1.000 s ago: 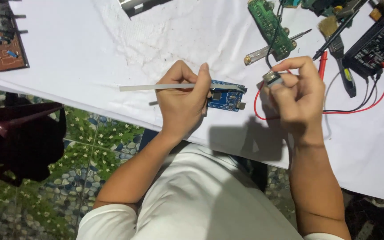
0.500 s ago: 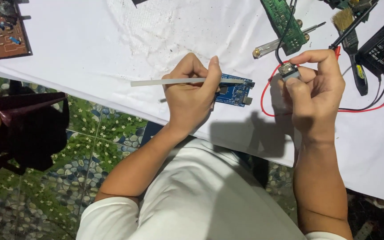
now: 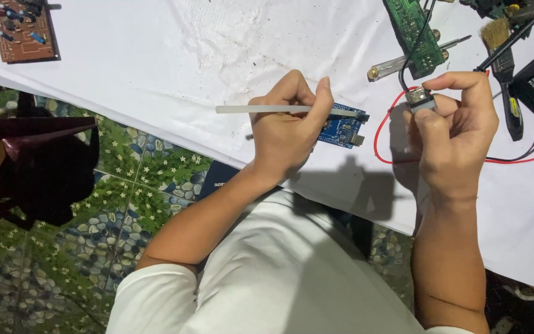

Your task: Applying hot melt glue to a circuit board by manually melting a glue stick with a lighter.

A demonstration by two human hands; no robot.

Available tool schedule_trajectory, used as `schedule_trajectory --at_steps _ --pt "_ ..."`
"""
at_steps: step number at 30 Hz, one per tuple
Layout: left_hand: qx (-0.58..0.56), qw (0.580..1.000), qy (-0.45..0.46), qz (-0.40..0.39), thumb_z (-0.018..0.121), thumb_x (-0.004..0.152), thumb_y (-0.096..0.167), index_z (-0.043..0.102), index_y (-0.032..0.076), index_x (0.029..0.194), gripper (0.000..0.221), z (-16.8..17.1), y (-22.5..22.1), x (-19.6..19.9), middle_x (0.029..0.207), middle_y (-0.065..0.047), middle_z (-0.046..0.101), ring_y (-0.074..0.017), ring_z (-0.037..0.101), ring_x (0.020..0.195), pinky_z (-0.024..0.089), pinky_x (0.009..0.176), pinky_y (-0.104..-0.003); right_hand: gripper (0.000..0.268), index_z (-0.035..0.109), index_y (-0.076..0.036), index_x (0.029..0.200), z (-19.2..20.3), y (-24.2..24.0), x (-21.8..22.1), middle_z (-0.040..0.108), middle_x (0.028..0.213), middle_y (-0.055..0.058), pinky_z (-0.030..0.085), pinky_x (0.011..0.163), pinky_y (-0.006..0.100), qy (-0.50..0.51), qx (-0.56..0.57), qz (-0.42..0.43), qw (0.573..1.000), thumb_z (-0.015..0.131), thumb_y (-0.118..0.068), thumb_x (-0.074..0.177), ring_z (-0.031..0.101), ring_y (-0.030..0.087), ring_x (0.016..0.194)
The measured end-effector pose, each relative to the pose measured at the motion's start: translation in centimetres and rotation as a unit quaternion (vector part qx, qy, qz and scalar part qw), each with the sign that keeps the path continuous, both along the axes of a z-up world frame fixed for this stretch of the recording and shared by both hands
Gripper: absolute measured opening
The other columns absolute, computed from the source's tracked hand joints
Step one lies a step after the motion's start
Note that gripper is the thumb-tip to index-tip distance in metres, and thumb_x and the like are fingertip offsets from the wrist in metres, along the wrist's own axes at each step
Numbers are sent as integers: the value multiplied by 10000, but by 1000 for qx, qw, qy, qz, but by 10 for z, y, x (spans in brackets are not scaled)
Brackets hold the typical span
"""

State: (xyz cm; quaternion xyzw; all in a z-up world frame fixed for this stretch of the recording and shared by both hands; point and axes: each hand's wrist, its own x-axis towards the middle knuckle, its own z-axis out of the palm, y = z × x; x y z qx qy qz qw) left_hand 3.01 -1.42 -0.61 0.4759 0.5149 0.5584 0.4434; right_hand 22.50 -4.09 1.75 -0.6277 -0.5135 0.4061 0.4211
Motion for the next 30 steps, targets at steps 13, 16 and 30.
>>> schedule_trajectory --at_steps 13,16,30 --pt "45 998 44 -13 580 990 169 384 122 683 367 -2 -1 -1 577 48 360 -69 311 532 240 507 -261 204 406 -30 1168 0 0 -7 229 592 -21 253 525 268 26 13 25 999 379 46 981 192 88 504" --pt "35 998 46 -17 575 991 186 385 119 693 359 -1 -1 -2 582 48 352 -78 302 543 263 520 -259 198 431 -70 1160 3 -1 -12 267 600 -36 316 537 234 28 -8 -18 999 411 24 988 243 70 504" --pt "46 998 7 -36 544 995 141 337 109 712 352 0 0 -3 611 44 293 -84 249 594 228 541 -260 271 507 73 1363 5 -2 -6 633 1074 183 518 937 313 -124 -3 152 981 515 89 1093 634 221 1001"
